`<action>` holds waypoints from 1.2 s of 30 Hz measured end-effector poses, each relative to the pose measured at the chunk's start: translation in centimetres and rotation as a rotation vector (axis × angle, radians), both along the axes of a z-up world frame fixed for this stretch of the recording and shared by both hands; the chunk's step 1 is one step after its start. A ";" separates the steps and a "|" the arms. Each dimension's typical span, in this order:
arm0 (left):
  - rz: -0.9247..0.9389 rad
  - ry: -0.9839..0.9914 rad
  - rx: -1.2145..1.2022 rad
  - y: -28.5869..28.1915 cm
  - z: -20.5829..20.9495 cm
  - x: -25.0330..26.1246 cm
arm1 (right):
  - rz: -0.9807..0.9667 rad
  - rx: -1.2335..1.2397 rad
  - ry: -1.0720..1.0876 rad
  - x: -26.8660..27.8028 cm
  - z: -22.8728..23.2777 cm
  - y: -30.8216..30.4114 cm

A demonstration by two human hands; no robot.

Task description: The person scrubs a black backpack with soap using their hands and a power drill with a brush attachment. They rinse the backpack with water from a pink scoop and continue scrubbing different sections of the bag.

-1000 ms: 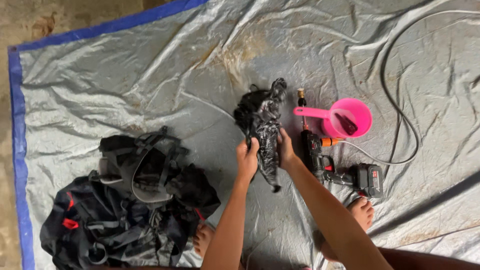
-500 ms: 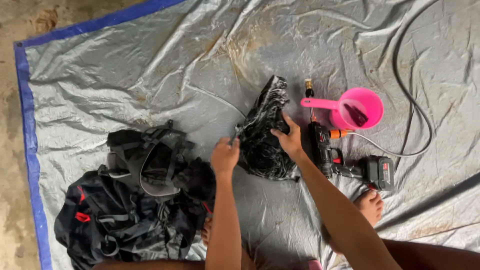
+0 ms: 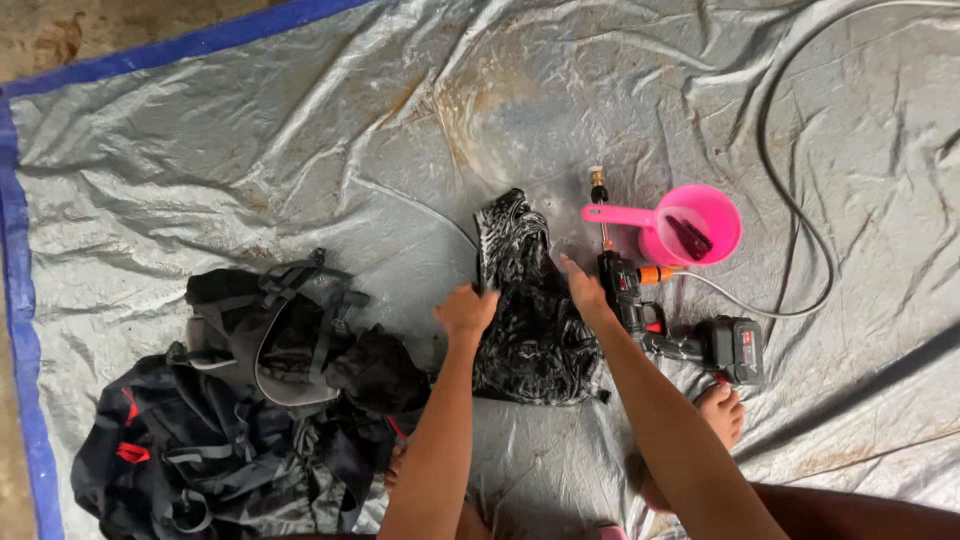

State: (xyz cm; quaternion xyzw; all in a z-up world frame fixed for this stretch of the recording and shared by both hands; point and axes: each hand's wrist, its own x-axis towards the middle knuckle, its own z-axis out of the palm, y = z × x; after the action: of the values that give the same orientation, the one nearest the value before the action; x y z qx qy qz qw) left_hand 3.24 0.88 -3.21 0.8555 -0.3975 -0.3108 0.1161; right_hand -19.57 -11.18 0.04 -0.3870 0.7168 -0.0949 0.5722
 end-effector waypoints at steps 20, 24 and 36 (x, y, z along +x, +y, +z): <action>0.400 -0.033 -0.704 -1.7 4.9 -0.6 | 0.307 -1.101 -0.073 8.9 7.2 -2.5; 0.079 -0.234 -0.577 -0.7 8.0 -1.4 | 0.228 -0.591 0.244 7.7 2.3 0.1; -0.165 -0.670 -0.376 -1.1 0.3 2.0 | 0.309 -0.967 -0.169 7.3 5.4 -3.8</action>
State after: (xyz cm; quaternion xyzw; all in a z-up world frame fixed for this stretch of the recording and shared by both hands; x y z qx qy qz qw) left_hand 5.23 -0.20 -2.96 0.8386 -0.5307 0.0556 0.1092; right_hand -12.27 -14.94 5.48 -0.6999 0.4767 -0.3609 0.3908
